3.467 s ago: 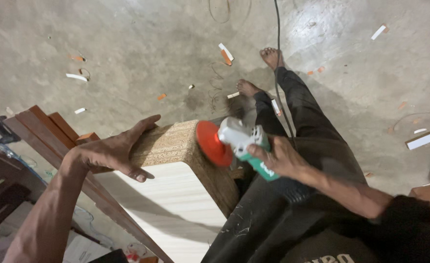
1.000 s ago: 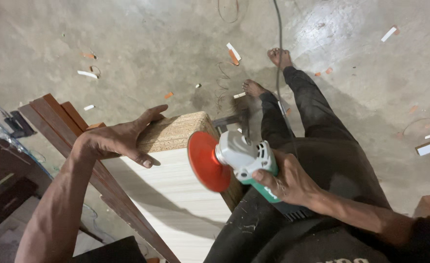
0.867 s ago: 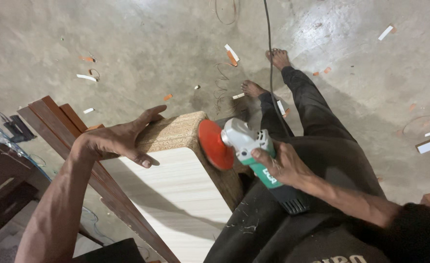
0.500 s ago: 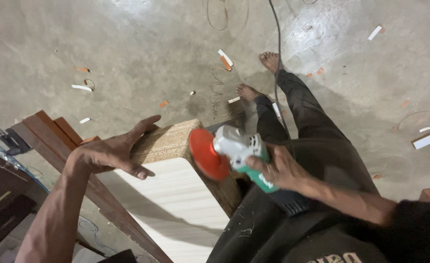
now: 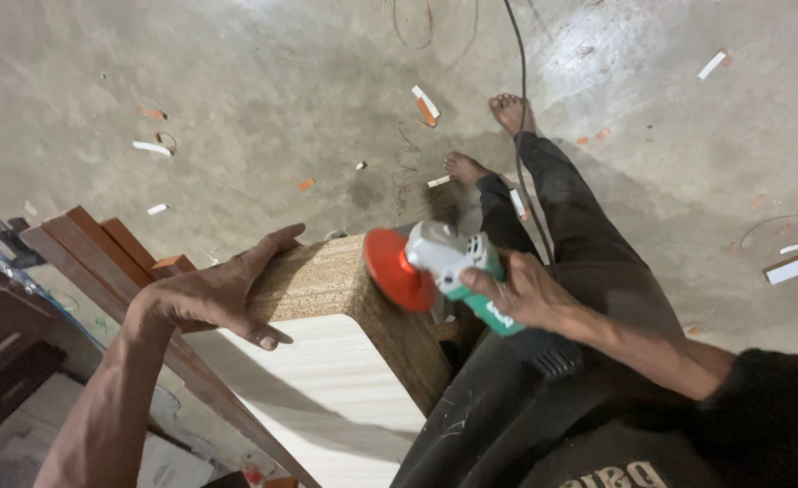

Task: The person uses an angle grinder with a sanding disc to smooth the edges and corners of a rectangular wooden board. They hold the board steady with one hand while operating the tool with the other, then briefly reposition the board before continuing to sand additional edges.

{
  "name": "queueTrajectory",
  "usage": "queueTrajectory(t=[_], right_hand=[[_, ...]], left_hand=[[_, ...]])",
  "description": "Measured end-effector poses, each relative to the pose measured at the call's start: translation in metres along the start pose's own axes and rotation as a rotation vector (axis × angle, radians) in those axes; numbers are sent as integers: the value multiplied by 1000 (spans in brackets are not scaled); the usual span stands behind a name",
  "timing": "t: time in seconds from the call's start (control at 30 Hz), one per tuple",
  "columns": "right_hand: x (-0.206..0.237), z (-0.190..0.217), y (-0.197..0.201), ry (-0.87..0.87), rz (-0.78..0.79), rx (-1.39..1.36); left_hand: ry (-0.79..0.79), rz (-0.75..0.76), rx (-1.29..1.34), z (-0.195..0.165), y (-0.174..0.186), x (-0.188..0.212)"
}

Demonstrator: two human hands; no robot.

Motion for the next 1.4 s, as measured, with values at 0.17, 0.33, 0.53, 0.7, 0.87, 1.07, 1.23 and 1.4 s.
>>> queueTrajectory(t=[0.17, 0.33, 0.53, 0.7, 0.87, 1.07, 1.23, 1.4], right_hand=[[-4, 14, 16, 79, 6, 91], [35, 53, 30, 197, 122, 126], [11, 71, 50, -44, 299, 256], [8, 91, 69, 77, 255, 292], [20, 102, 68, 7, 364, 318], [-11, 112, 86, -156, 344, 446], [3, 119, 83, -26, 409, 423], [-29, 98, 85, -13, 436, 469]], left_hand=[[26, 9, -78, -6, -1, 1], [130, 27, -30, -11, -6, 2], [18, 12, -21, -7, -5, -1], [-14, 19, -64, 1, -7, -4], [15, 9, -107, 2, -7, -5], [-6, 29, -67, 1, -7, -4], [-38, 6, -76, 3, -7, -5], [-56, 34, -35, 4, -7, -6]])
Point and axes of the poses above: each hand's wrist, its own x-axis away from the middle knuckle, its own y-axis out of the back of the hand, z = x × y, the point moved 3 cm from there along -x, towards the middle knuckle, and after that the axes turned 8 degrees about z, right-handed, at the moved point
